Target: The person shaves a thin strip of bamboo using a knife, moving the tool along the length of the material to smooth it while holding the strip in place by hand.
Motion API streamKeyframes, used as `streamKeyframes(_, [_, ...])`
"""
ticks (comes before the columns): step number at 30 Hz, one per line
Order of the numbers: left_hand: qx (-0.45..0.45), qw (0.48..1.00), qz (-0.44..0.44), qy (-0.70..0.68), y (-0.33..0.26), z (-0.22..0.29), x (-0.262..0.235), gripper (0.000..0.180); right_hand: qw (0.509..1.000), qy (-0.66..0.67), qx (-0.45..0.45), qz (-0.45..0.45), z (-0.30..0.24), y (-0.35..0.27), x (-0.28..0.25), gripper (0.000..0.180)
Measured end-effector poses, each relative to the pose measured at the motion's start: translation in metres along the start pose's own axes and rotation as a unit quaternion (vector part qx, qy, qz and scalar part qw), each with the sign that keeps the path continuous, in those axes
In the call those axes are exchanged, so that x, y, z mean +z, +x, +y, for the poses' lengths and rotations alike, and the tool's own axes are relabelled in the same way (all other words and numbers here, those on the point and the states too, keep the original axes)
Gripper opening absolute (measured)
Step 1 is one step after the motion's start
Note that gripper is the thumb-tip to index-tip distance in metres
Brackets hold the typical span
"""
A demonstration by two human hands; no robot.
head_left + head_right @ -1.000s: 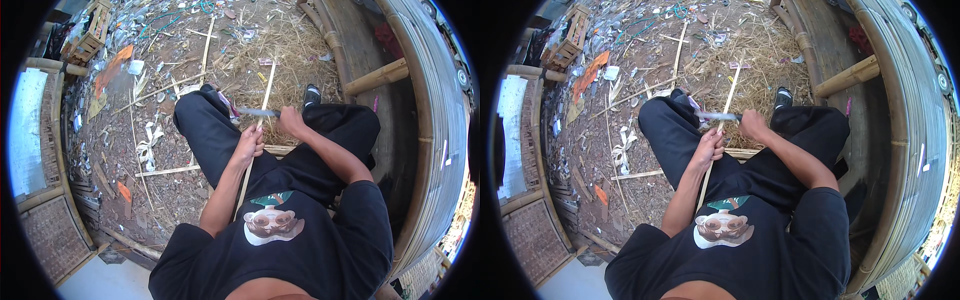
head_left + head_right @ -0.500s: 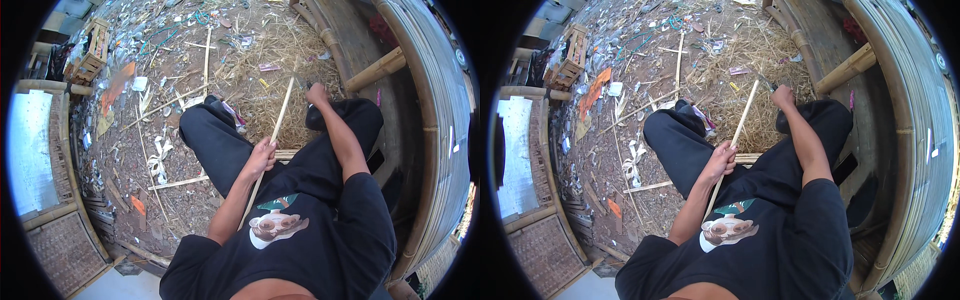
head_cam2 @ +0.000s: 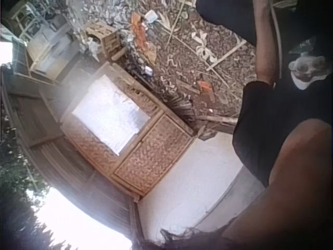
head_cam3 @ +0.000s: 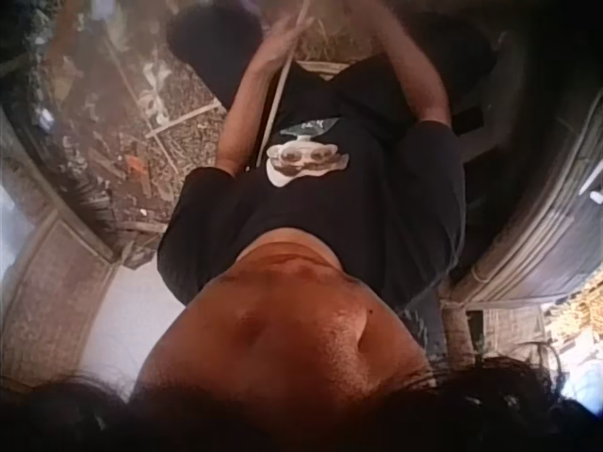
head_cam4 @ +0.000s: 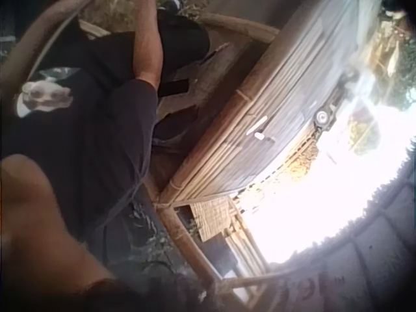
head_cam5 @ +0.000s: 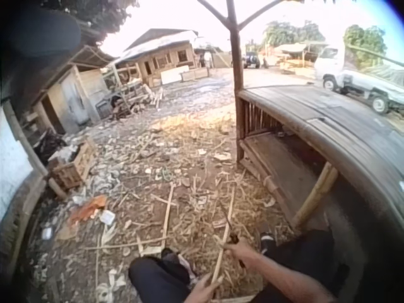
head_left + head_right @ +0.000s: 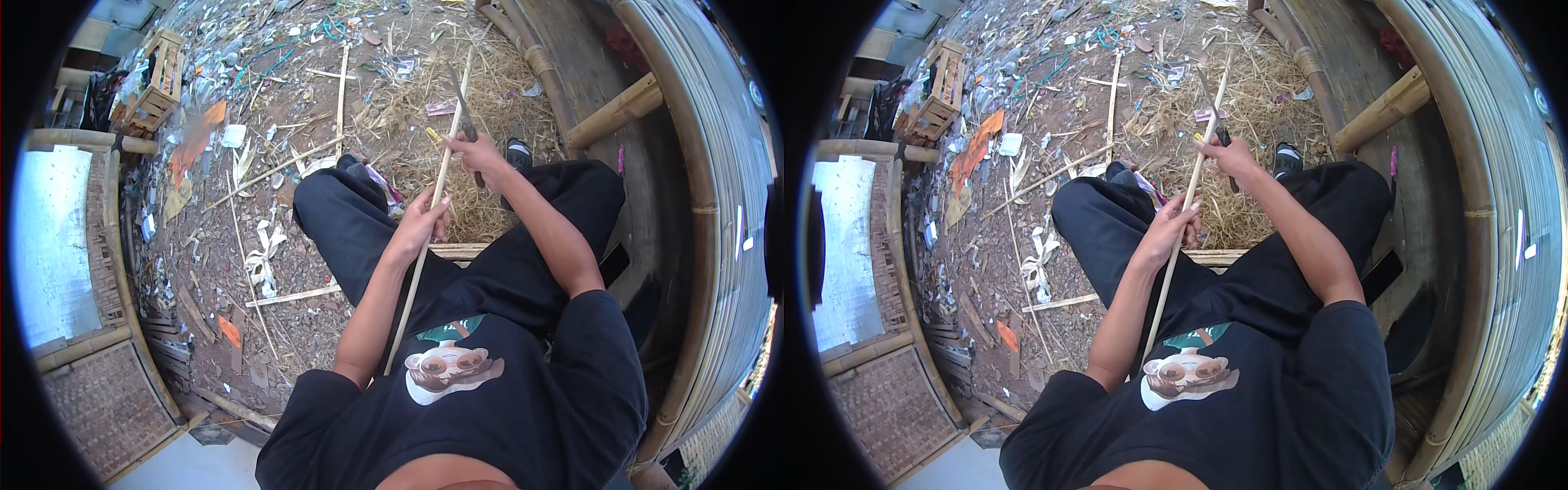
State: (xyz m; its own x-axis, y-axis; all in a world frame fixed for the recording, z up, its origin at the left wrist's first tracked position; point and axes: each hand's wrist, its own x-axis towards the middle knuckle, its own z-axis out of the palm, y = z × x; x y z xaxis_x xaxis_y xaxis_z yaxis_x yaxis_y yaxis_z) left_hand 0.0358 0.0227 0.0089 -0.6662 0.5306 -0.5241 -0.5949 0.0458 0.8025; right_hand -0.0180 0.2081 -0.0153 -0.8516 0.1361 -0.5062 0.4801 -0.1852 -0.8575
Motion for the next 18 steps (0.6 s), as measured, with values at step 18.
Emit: streamKeyframes(18, [-0.053, 0.996, 0.066, 0.043, -0.011, -0.023, -0.01, 0.028, 0.851, -0.511, -0.119, -0.023, 0.038, -0.016, -0.003, 0.026])
